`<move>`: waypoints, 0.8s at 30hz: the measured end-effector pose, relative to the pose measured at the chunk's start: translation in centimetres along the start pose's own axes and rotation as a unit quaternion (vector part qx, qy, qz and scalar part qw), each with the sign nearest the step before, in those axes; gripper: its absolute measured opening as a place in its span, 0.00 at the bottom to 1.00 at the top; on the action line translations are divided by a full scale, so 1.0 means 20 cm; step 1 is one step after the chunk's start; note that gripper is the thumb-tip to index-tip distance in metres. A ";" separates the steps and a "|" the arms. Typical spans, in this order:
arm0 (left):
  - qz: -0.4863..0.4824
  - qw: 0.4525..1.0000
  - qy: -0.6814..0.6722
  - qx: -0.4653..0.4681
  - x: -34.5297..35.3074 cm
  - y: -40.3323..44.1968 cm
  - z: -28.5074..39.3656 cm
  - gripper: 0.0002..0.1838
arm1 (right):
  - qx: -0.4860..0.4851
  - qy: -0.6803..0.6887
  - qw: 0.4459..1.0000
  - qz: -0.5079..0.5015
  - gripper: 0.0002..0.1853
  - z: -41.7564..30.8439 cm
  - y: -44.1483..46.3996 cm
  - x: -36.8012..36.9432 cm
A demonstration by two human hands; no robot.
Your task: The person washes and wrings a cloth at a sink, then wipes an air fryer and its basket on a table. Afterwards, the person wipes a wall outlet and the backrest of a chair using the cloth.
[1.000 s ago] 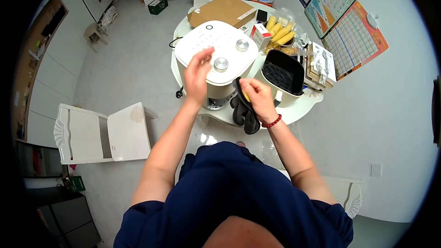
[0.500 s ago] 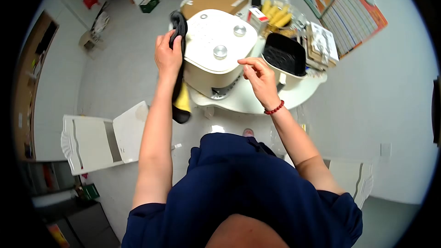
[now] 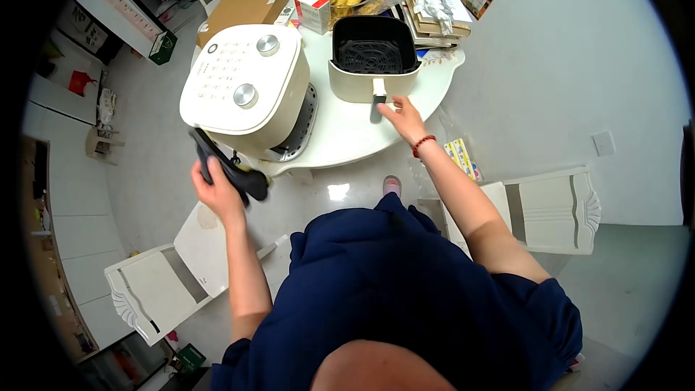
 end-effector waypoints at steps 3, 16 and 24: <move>-0.106 0.993 -0.020 -0.049 0.18 -0.30 0.10 0.12 | 0.058 0.108 0.989 -0.084 0.37 0.06 0.13 0.17; -0.448 0.874 0.124 -0.142 1.26 -0.73 0.07 0.31 | 0.012 0.201 0.944 -0.261 0.25 -0.11 0.04 -0.16; -0.398 0.883 0.241 -0.057 1.56 -0.71 0.08 0.22 | -0.118 0.058 0.925 -0.358 0.28 -0.26 0.04 -0.24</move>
Point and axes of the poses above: each hand's wrist, its own y-axis towards the middle knuckle, its own x-axis out of the palm, z = x × y, the point moved 6 cm from there along y, towards the middle knuckle
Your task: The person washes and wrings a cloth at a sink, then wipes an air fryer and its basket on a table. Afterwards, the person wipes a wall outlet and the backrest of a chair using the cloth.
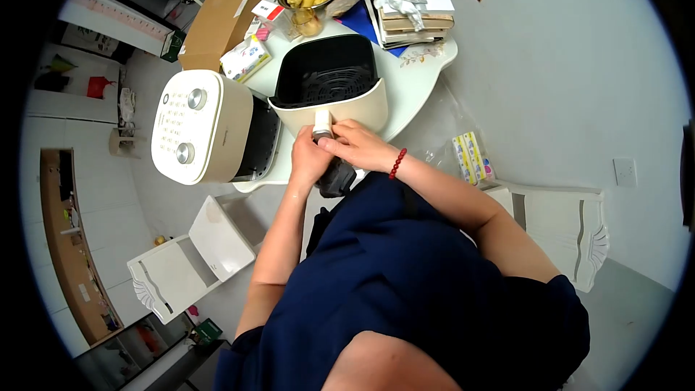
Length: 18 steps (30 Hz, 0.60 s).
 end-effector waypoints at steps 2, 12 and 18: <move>-0.020 0.996 -0.048 -0.075 0.00 0.02 -0.01 0.22 | -0.020 -0.009 0.999 -0.030 0.30 0.02 0.01 -0.04; 0.017 0.960 -0.237 -0.146 -0.01 0.26 0.17 0.17 | -0.225 -0.192 0.920 0.258 0.33 -0.14 -0.32 -0.11; 0.030 0.936 -0.307 -0.169 0.05 0.32 0.16 0.18 | -0.185 -0.213 0.911 0.302 0.20 0.04 -0.13 -0.06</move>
Point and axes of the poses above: each hand's wrist, its own y-axis towards the middle knuckle, its own x-axis out of the palm, z = x × y, the point moved 6 cm from there along y, towards the middle knuckle
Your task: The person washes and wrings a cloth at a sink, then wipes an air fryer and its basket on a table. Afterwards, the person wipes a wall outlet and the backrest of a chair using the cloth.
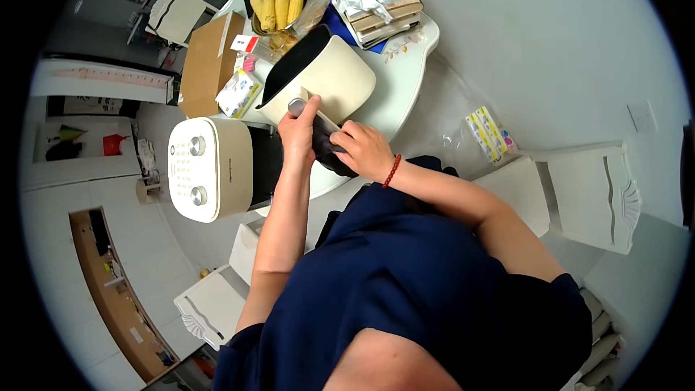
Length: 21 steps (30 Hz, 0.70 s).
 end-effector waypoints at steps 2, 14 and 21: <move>-0.005 1.000 -0.003 -0.006 -0.01 0.01 -0.07 0.17 | 0.064 0.097 0.993 -0.002 0.12 0.07 -0.03 0.01; -0.041 0.998 0.035 -0.028 0.15 -0.02 -0.33 0.15 | 0.451 0.683 0.552 0.158 0.08 0.46 -0.29 -0.10; -0.052 0.993 0.104 -0.012 0.15 -0.03 -0.45 0.16 | 0.537 0.486 0.667 0.176 0.12 0.53 -0.39 -0.14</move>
Point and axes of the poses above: each hand's wrist, its own y-axis towards the middle knuckle, its own x-axis out of the palm, z = x × y, the point moved 6 cm from there along y, towards the middle knuckle
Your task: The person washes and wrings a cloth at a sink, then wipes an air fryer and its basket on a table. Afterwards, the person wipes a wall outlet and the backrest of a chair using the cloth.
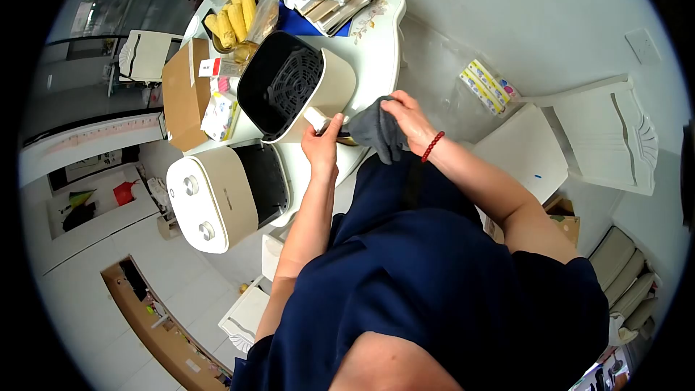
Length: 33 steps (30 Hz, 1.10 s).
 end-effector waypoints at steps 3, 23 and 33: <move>-0.032 0.994 0.099 -0.015 -0.08 -0.01 -0.10 0.20 | 0.170 0.327 0.929 -0.046 0.13 0.05 0.09 -0.17; -0.054 0.746 0.597 0.291 0.26 0.27 0.40 0.22 | -0.403 -0.285 0.865 0.086 0.11 0.05 0.52 0.29; -0.051 0.790 0.534 0.297 0.21 0.30 0.40 0.24 | -0.322 -0.091 0.942 -0.029 0.18 -0.09 0.35 0.46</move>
Point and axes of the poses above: each hand's wrist, its own y-axis towards the middle knuckle, its own x-axis out of the palm, z = x × y, the point moved 6 cm from there along y, towards the middle knuckle
